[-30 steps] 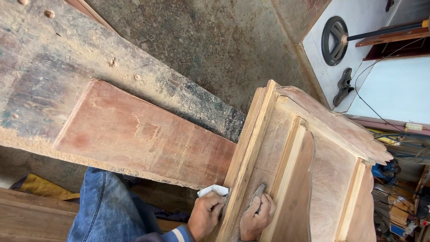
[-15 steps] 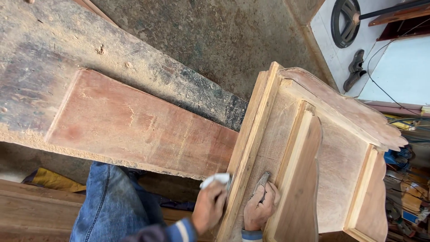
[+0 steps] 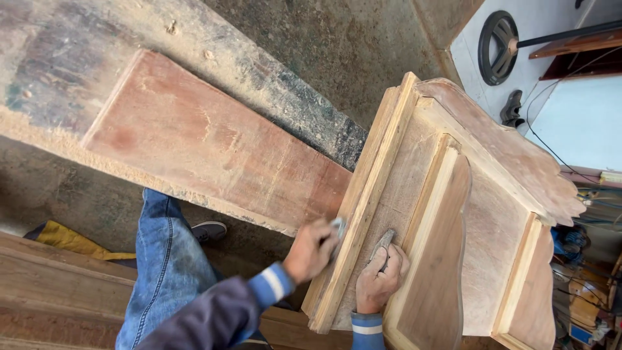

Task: The recorder is sanding down the wooden surface of a small cabinet or shelf unit using a piece of sandpaper.

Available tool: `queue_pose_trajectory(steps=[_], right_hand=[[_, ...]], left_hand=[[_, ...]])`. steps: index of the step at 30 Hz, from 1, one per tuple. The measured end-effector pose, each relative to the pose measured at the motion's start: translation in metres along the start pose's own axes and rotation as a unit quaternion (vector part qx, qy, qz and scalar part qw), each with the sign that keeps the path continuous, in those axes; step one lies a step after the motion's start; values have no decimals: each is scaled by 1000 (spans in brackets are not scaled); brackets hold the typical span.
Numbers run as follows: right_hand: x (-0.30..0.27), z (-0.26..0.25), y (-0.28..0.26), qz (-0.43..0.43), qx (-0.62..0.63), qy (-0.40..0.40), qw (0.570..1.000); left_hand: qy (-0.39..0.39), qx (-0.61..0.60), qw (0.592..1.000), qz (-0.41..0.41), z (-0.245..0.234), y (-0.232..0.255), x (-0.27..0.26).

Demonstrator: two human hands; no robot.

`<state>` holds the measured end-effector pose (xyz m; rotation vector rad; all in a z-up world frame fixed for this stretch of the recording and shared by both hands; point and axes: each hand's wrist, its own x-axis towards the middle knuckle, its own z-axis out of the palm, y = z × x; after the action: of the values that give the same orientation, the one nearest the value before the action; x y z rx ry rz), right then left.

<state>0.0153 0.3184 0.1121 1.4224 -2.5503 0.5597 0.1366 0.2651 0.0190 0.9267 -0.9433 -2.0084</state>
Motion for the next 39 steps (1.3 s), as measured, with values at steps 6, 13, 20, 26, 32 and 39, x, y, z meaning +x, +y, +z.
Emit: queue_pose_trajectory(steps=[6,13,20,26,32,39], right_hand=[[-2,0,7,-25,-8,-2,1000],[-2,0,7,-60,-1,1,998],[-5,-1,5,-60,12,1,998],[-2,2,10,-81,0,19,997],[1,-2,3,-5,11,17,1000],[-12,32,73,45,8,21,999]], left_hand=[[3,-102,995,-11,-7,-7,-74],[73,55,986,138,2,19,20],[12,18,1000,-1,-7,1,-119],[67,37,997,34,-5,21,-65],[59,53,988,134,-3,46,45],[-42,24,997,-60,-18,33,8]])
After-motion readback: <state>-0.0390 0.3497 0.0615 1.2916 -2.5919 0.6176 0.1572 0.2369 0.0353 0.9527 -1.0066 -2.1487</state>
